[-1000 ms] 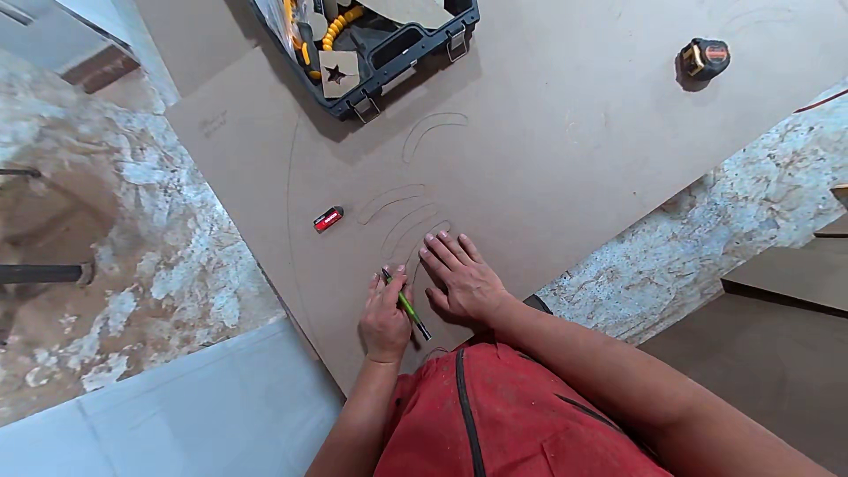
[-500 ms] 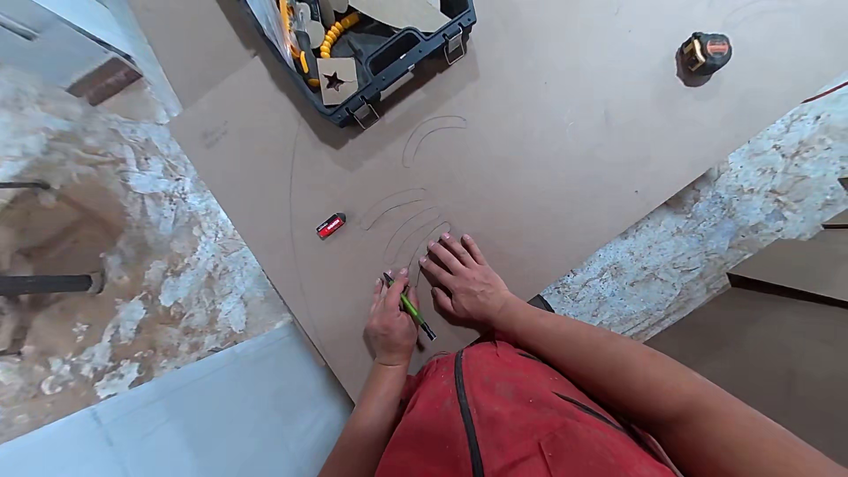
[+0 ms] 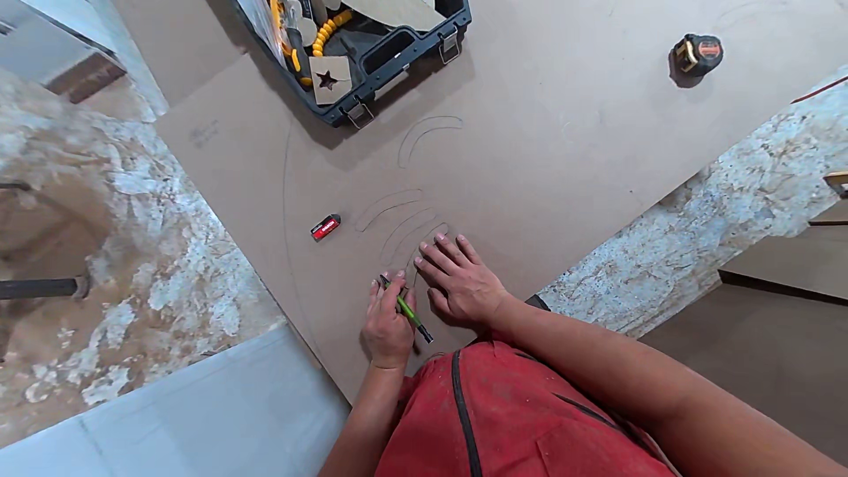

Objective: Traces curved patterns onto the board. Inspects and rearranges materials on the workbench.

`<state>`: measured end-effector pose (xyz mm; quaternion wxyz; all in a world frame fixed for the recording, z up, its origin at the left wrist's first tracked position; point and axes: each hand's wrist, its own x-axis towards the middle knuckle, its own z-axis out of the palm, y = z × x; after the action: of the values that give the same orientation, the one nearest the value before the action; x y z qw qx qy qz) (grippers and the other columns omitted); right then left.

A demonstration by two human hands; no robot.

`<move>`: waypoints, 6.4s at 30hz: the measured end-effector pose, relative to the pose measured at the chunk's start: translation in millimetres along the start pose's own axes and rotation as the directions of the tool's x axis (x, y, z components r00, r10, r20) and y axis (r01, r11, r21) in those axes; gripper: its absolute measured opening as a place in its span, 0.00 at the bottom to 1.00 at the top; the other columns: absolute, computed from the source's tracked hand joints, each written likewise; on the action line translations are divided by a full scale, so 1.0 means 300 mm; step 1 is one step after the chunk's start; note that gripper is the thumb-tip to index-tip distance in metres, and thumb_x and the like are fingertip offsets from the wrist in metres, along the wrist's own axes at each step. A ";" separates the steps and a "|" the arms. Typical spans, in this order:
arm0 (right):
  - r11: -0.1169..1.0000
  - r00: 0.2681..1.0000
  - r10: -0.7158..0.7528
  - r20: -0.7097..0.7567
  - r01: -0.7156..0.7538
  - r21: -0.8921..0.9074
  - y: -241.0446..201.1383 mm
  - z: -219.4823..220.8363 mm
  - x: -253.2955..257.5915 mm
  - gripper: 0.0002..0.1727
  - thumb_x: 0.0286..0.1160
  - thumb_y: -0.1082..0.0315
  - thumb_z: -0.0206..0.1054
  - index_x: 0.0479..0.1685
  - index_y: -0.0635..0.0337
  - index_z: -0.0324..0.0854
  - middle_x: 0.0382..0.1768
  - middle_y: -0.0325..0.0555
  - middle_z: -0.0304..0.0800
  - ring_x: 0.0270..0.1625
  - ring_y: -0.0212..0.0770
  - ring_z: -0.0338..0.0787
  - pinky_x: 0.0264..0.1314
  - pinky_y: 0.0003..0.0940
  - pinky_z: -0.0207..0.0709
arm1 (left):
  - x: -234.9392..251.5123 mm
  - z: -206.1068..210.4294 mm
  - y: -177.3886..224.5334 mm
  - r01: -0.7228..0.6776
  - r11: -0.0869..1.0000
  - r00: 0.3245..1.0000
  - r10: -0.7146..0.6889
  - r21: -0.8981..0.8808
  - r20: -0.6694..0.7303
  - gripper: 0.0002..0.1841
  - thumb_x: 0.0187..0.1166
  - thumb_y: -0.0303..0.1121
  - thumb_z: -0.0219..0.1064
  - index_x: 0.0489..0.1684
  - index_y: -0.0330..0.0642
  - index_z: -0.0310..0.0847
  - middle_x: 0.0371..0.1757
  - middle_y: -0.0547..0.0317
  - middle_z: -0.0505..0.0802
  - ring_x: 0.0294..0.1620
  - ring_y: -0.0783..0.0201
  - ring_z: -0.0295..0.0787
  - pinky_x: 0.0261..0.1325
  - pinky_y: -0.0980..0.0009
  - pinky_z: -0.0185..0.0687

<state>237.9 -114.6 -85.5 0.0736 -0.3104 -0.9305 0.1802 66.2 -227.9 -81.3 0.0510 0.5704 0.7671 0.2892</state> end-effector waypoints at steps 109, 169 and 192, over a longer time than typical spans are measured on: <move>0.997 0.996 -0.077 -0.033 0.076 -0.026 0.010 0.006 -0.004 0.30 0.86 0.42 0.47 0.86 0.29 0.72 0.91 0.32 0.63 0.96 0.46 0.52 0.96 0.60 0.40 | 0.013 -0.010 -0.010 -0.026 0.998 0.999 0.027 -0.059 0.023 0.18 0.81 0.36 0.72 0.67 0.44 0.87 0.67 0.56 0.93 0.76 0.55 0.86 0.82 0.50 0.77; 0.960 0.726 0.011 0.687 0.185 -0.212 -0.102 -0.280 0.206 0.34 0.84 0.60 0.60 0.91 0.53 0.62 0.87 0.64 0.60 0.82 0.79 0.64 0.66 0.71 0.76 | 0.033 -0.031 0.119 0.385 0.917 0.921 -0.389 -0.106 -0.027 0.14 0.89 0.38 0.62 0.51 0.39 0.90 0.45 0.50 0.95 0.44 0.56 0.93 0.54 0.53 0.89; 0.819 0.617 -0.084 0.783 0.490 -0.299 -0.097 -0.311 0.224 0.32 0.86 0.77 0.51 0.90 0.72 0.50 0.86 0.72 0.53 0.75 0.77 0.74 0.64 0.68 0.78 | -0.039 0.035 0.196 0.441 0.886 0.858 -0.463 -0.143 -0.224 0.14 0.87 0.41 0.64 0.49 0.39 0.90 0.44 0.52 0.95 0.44 0.63 0.94 0.54 0.60 0.90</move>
<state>191.5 -68.6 13.6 -0.3612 -0.0589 -0.9300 0.0356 124.3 -223.8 -63.6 0.0445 0.3304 0.8663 0.3720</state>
